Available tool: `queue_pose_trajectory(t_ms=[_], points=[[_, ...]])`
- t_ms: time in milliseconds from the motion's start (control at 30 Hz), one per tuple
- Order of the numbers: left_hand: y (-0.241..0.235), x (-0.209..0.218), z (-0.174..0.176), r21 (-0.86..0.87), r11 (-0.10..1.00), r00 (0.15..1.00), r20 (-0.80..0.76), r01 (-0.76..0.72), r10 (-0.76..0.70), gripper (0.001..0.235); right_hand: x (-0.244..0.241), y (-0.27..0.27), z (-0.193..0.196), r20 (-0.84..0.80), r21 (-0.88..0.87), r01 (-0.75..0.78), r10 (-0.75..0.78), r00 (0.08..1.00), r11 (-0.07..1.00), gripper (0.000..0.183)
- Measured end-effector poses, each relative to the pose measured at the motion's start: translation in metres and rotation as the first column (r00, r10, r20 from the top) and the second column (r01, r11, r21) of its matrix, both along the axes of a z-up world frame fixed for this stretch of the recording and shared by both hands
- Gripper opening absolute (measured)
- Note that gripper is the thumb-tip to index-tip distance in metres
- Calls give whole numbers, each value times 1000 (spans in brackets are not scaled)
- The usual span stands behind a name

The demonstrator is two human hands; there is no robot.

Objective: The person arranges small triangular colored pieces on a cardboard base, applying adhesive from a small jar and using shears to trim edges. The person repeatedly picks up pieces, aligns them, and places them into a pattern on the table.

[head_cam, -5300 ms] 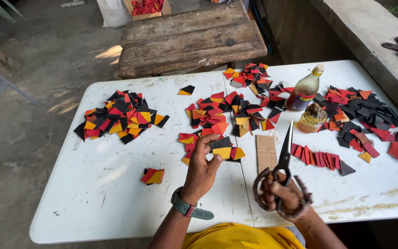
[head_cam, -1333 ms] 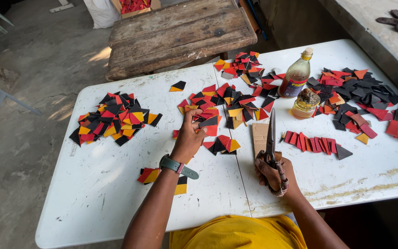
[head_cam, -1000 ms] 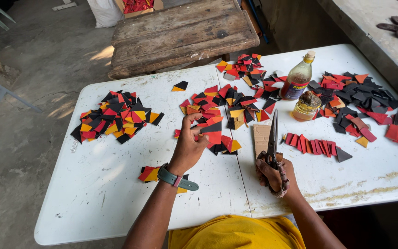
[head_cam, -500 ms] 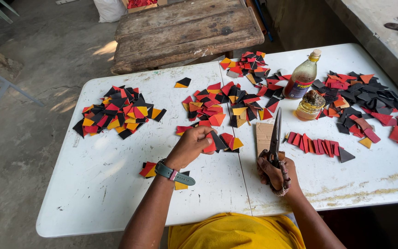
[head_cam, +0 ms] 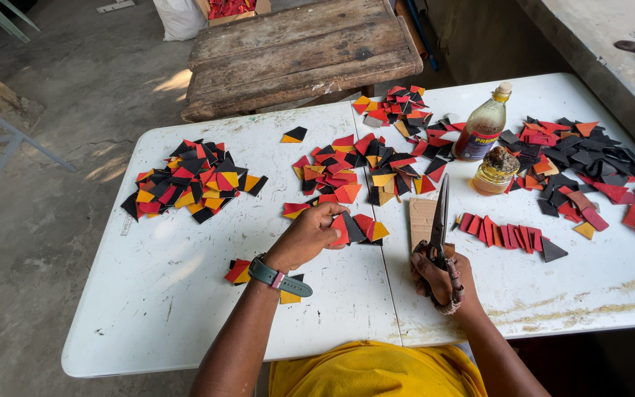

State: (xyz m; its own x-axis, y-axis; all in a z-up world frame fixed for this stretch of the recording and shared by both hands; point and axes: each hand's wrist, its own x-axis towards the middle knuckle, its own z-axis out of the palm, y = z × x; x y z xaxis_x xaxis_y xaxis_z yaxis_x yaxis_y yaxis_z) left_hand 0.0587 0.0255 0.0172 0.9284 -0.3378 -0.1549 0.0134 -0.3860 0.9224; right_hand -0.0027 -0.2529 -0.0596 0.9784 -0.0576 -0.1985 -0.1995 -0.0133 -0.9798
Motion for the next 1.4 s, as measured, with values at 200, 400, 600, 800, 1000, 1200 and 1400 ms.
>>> queue_pose_trajectory(t_ms=[200,400,600,800,1000,1200,1400], points=[[3,6,-13,-27,1000,1000,7,10,-9,49,1,1,0,-23,-15,-2,1,1000,1000,34],[3,6,-15,-54,998,994,107,13,-7,43,2,2,0,-45,-15,22,-23,999,1000,32],[0,-1,-3,-76,996,998,50,37,-33,56,3,1,0,-43,-28,20,-22,999,999,32],[-4,-6,-1,-78,997,990,143,12,0,59,3,2,0,-45,-55,11,-14,999,998,32],[-5,4,-24,-184,974,991,-11,-130,131,35,1,3,1,-19,45,30,-29,999,999,26],[3,16,-48,-203,955,976,-30,-216,214,24,-2,1,3,34,14,-17,17,999,1000,32],[61,43,-56,-93,868,848,185,-488,497,28,-3,1,2,24,23,-14,14,1000,1000,33]])
